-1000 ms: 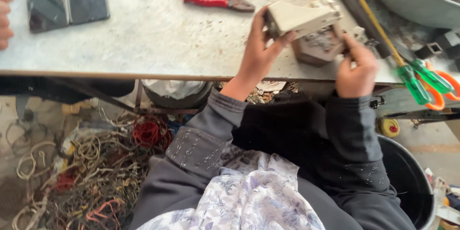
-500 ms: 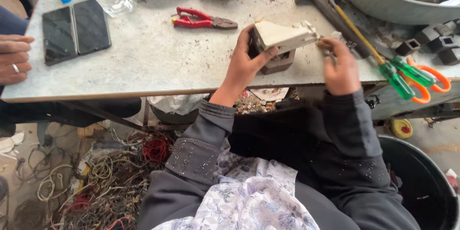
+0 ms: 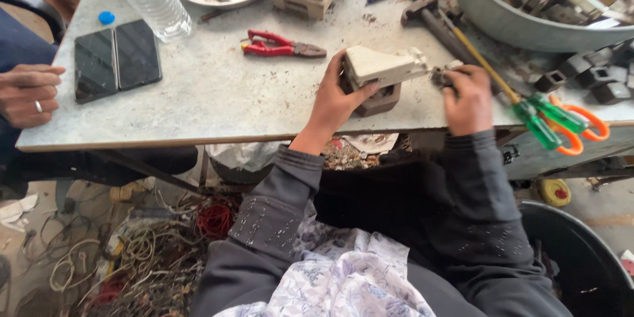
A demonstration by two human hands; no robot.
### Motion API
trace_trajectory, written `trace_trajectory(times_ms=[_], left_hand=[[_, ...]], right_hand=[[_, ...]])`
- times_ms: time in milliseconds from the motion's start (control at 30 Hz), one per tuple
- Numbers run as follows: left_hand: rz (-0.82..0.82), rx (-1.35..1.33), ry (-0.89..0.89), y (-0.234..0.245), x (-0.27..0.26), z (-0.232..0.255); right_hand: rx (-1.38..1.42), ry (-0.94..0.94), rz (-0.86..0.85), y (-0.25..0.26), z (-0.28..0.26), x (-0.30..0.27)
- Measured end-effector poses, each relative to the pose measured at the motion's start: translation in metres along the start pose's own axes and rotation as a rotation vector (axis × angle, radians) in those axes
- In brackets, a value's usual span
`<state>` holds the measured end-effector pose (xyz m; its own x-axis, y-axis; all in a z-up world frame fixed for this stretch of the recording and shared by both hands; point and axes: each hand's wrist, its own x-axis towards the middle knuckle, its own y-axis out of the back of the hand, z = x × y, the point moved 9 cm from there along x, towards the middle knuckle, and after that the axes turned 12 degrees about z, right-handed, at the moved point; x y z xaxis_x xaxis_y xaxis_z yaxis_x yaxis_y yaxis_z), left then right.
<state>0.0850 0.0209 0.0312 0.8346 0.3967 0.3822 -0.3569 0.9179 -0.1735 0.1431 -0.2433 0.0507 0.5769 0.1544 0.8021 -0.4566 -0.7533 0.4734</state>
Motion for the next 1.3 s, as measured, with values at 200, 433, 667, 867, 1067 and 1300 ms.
trace_trajectory(times_ms=[200, 433, 667, 867, 1067, 1300], left_hand=[[0.042, 0.082, -0.061, 0.005, -0.001, 0.012], [0.024, 0.001, -0.071, 0.004, -0.010, 0.026], [0.018, 0.040, -0.122, 0.002, -0.015, 0.045], [0.043, 0.067, 0.047, 0.005, -0.008, 0.020], [0.041, 0.096, -0.037, 0.007, -0.008, 0.021], [0.039, 0.069, -0.031, 0.005, -0.007, 0.018]], right_hand=[[-0.005, 0.021, 0.091, 0.007, -0.027, 0.008], [0.013, 0.037, 0.144, 0.023, -0.039, -0.004], [0.058, 0.018, 0.192, 0.039, -0.050, -0.007], [0.141, -0.075, 0.118, 0.050, -0.044, -0.022], [-0.115, -0.003, 0.218, 0.101, -0.020, -0.027], [-0.333, -0.098, 0.118, 0.124, 0.032, -0.025]])
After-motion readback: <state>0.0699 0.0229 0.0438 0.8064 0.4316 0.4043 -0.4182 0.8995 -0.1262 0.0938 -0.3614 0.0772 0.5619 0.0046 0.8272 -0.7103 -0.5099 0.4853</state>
